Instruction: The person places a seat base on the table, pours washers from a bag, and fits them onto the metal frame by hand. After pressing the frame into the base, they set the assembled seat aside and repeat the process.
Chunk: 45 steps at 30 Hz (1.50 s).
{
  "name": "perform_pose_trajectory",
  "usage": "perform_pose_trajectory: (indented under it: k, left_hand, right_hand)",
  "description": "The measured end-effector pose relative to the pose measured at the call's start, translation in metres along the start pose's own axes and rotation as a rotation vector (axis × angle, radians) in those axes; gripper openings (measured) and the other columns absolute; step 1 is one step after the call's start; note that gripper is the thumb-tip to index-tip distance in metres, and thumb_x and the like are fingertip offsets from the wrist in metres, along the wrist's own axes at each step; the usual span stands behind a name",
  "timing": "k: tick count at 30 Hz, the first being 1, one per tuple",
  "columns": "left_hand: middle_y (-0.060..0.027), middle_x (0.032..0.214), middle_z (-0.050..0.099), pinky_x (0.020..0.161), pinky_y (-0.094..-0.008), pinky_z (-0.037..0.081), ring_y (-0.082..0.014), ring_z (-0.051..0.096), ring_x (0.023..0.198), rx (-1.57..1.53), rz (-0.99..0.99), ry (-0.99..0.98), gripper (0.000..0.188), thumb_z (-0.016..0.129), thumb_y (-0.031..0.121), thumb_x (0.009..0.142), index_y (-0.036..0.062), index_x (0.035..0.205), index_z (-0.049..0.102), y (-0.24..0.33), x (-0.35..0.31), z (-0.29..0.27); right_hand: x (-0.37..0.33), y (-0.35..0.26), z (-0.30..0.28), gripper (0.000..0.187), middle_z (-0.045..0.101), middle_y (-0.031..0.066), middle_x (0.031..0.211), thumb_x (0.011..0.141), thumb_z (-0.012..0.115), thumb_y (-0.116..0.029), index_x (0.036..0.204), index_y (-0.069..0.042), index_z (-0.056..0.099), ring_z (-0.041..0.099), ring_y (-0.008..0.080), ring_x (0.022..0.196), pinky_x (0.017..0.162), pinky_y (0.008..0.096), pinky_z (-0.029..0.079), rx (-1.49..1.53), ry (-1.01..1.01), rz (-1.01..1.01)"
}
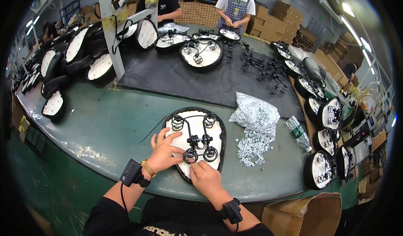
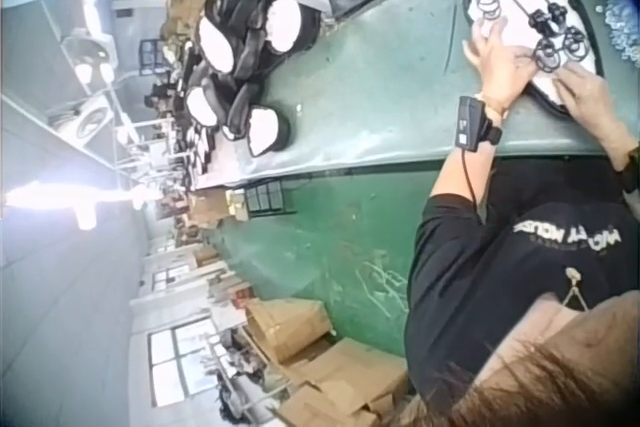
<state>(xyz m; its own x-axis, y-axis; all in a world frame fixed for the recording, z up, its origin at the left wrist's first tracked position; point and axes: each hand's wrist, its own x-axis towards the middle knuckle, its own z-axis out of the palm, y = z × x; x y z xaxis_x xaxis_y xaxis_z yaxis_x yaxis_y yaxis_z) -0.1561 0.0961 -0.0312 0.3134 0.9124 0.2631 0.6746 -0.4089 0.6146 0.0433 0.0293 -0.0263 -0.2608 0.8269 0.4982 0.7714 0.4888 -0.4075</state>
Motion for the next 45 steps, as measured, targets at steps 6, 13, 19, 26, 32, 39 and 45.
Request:
perform_pose_trajectory:
  k: [6, 13, 19, 26, 32, 39, 45]
  left_hand:
    - [-0.0019, 0.142, 0.058, 0.114, -0.0723, 0.004, -0.0365, 0.027, 0.149, -0.007, -0.015, 0.041, 0.01, 0.084, 0.03, 0.07, 0.0276, 0.08, 0.082, 0.004, -0.003, 0.004]
    - [-0.0059, 0.146, 0.055, 0.116, -0.069, 0.005, -0.0367, 0.025, 0.15, -0.027, -0.001, 0.05, 0.011, 0.08, 0.03, 0.077, 0.0229, 0.085, 0.083, 0.005, -0.017, 0.002]
    - [-0.0137, 0.163, 0.034, 0.117, -0.068, 0.01, -0.0409, 0.019, 0.151, 0.035, 0.271, -0.074, 0.032, 0.073, 0.047, 0.088, 0.0226, 0.107, 0.08, -0.006, -0.028, -0.021]
    - [-0.0123, 0.164, 0.031, 0.116, -0.0692, 0.012, -0.0382, 0.022, 0.15, 0.305, 0.27, -0.082, 0.032, 0.066, 0.045, 0.094, 0.0273, 0.119, 0.075, 0.013, -0.037, -0.018]
    - [-0.0112, 0.161, 0.037, 0.115, -0.0694, 0.014, -0.039, 0.026, 0.149, 0.216, 0.239, -0.087, 0.028, 0.07, 0.04, 0.092, 0.0276, 0.116, 0.076, 0.01, -0.041, -0.019]
    - [-0.0147, 0.154, 0.046, 0.116, -0.0694, 0.015, -0.0335, 0.035, 0.146, 0.413, 0.259, 0.012, 0.033, 0.065, 0.034, 0.092, 0.0135, 0.117, 0.074, 0.034, -0.042, -0.012]
    - [-0.0175, 0.147, 0.051, 0.121, -0.0661, 0.013, -0.032, 0.036, 0.146, 0.449, 0.241, 0.006, 0.048, 0.058, 0.029, 0.09, 0.0016, 0.129, 0.064, 0.037, -0.047, 0.002]
  right_hand:
    - [0.002, -0.003, -0.004, 0.027, 0.057, 0.0037, 0.075, 0.086, 0.071, -0.012, 0.113, -0.013, 0.073, 0.063, 0.0251, 0.06, 0.052, 0.0376, 0.053, -0.061, 0.002, -0.029]
    - [0.006, -0.004, -0.002, 0.009, 0.059, 0.0057, 0.073, 0.084, 0.073, -0.011, 0.093, -0.009, 0.074, 0.063, 0.0275, 0.059, 0.053, 0.0386, 0.053, -0.008, -0.003, -0.008]
    - [0.003, -0.003, 0.0, 0.005, 0.059, 0.005, 0.072, 0.083, 0.073, -0.011, 0.088, -0.01, 0.074, 0.063, 0.0263, 0.059, 0.052, 0.0377, 0.053, -0.011, 0.01, 0.006]
    - [0.0, 0.001, -0.001, 0.005, 0.059, 0.0036, 0.071, 0.084, 0.072, -0.012, 0.089, -0.011, 0.073, 0.063, 0.0254, 0.059, 0.05, 0.0376, 0.051, 0.003, 0.005, 0.009]
    - [0.004, -0.003, -0.001, 0.006, 0.058, 0.0029, 0.07, 0.084, 0.069, -0.013, 0.09, -0.012, 0.07, 0.064, 0.0252, 0.061, 0.049, 0.0388, 0.05, -0.046, -0.036, -0.004]
    - [0.003, 0.002, -0.002, 0.015, 0.058, 0.0031, 0.071, 0.085, 0.068, -0.013, 0.099, -0.012, 0.073, 0.064, 0.0248, 0.062, 0.051, 0.0377, 0.051, 0.008, -0.017, -0.026]
    - [-0.001, 0.002, 0.001, 0.02, 0.058, 0.002, 0.075, 0.085, 0.069, -0.015, 0.105, -0.013, 0.072, 0.064, 0.0224, 0.062, 0.052, 0.035, 0.052, -0.04, 0.082, -0.026]
